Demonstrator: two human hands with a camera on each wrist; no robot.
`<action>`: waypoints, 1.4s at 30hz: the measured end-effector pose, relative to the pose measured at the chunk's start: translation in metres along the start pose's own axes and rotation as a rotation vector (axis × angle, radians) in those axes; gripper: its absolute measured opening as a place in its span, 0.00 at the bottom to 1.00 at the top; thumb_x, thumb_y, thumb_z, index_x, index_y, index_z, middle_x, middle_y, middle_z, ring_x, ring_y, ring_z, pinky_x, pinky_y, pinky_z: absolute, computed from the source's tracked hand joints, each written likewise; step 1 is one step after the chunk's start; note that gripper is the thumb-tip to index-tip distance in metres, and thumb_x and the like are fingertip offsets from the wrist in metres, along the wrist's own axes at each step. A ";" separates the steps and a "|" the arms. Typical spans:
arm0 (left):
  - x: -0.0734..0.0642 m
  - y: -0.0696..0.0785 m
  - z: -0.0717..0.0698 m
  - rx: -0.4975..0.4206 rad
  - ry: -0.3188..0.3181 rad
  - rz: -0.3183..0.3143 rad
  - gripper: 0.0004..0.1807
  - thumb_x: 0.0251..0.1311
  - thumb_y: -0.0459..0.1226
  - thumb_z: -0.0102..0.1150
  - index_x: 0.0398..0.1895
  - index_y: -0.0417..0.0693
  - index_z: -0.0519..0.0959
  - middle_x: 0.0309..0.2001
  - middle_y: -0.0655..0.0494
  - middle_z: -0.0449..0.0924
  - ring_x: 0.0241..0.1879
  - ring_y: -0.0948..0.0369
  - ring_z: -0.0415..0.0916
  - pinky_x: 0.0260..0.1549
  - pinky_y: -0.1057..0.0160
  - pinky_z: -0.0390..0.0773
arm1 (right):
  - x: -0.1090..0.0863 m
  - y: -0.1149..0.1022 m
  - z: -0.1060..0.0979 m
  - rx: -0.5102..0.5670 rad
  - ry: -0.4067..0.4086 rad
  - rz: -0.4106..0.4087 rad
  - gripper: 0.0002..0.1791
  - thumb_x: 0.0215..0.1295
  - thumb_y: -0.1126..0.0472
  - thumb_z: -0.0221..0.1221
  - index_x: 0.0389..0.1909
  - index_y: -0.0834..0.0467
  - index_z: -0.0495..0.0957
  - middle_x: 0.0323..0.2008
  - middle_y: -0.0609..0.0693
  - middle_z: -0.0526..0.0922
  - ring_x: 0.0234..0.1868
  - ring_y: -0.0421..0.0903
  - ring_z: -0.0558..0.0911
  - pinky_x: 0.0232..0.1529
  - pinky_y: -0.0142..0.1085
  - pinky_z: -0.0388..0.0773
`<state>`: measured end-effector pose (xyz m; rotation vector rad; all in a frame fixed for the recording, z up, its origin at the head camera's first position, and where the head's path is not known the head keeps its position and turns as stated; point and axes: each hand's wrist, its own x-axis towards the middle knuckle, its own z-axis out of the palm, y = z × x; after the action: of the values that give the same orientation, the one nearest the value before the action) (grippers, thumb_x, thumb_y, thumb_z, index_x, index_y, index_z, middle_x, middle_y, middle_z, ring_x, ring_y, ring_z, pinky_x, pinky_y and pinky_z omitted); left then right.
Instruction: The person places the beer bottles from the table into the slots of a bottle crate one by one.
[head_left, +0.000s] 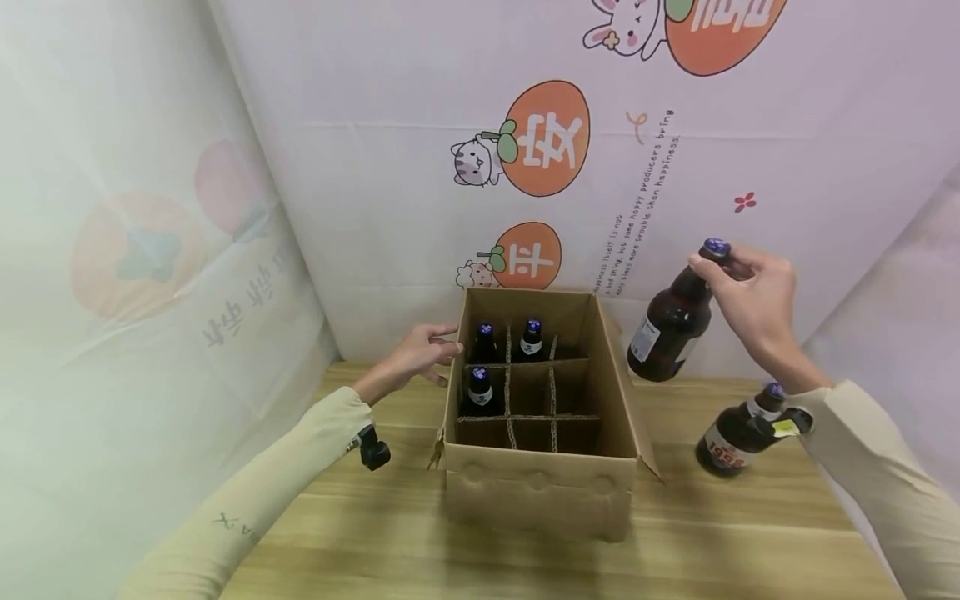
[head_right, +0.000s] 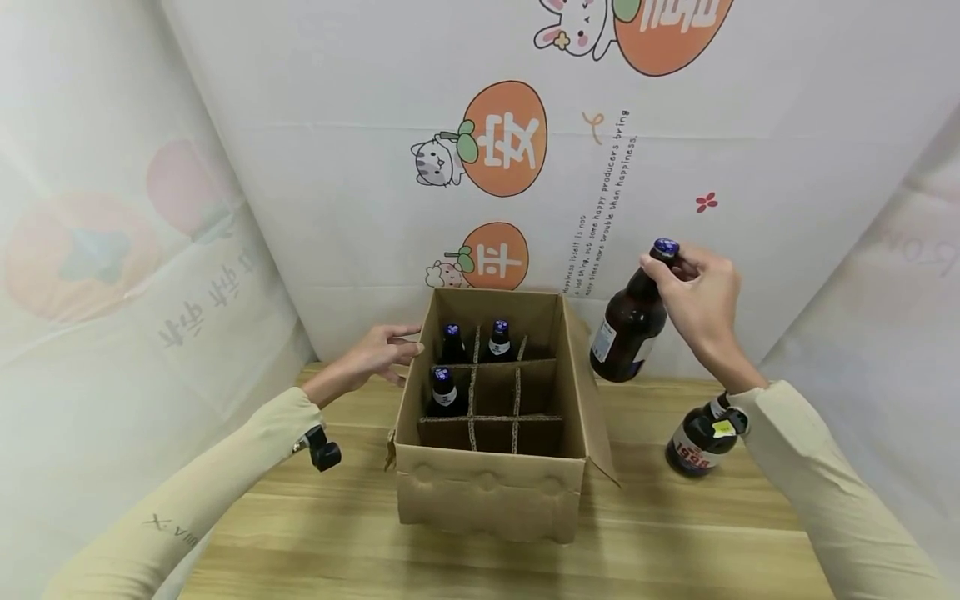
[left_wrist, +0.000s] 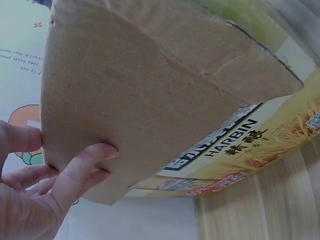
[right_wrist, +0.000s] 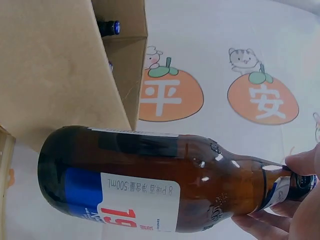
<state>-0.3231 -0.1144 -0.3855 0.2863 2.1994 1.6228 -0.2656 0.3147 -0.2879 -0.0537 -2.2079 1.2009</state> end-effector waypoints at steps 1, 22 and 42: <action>0.000 0.000 0.000 0.000 -0.002 -0.001 0.34 0.75 0.34 0.57 0.81 0.39 0.59 0.70 0.31 0.72 0.65 0.34 0.75 0.41 0.52 0.93 | 0.000 -0.001 0.000 0.005 -0.004 -0.004 0.24 0.67 0.50 0.71 0.54 0.64 0.86 0.28 0.14 0.81 0.33 0.22 0.83 0.41 0.21 0.74; 0.001 -0.001 0.001 -0.010 0.001 0.002 0.34 0.75 0.34 0.57 0.81 0.40 0.60 0.71 0.31 0.71 0.65 0.34 0.75 0.42 0.52 0.93 | 0.017 -0.024 0.006 0.327 0.013 -0.039 0.15 0.64 0.60 0.73 0.50 0.59 0.89 0.33 0.31 0.90 0.34 0.31 0.88 0.36 0.18 0.82; 0.002 -0.003 0.000 -0.029 0.001 -0.004 0.34 0.75 0.34 0.58 0.81 0.42 0.61 0.70 0.32 0.73 0.65 0.35 0.76 0.40 0.52 0.93 | 0.003 -0.063 0.031 0.493 -0.125 -0.057 0.11 0.63 0.65 0.73 0.46 0.58 0.91 0.32 0.40 0.92 0.34 0.34 0.88 0.40 0.21 0.86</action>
<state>-0.3246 -0.1143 -0.3883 0.2730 2.1736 1.6519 -0.2690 0.2556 -0.2500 0.2904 -1.9378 1.7180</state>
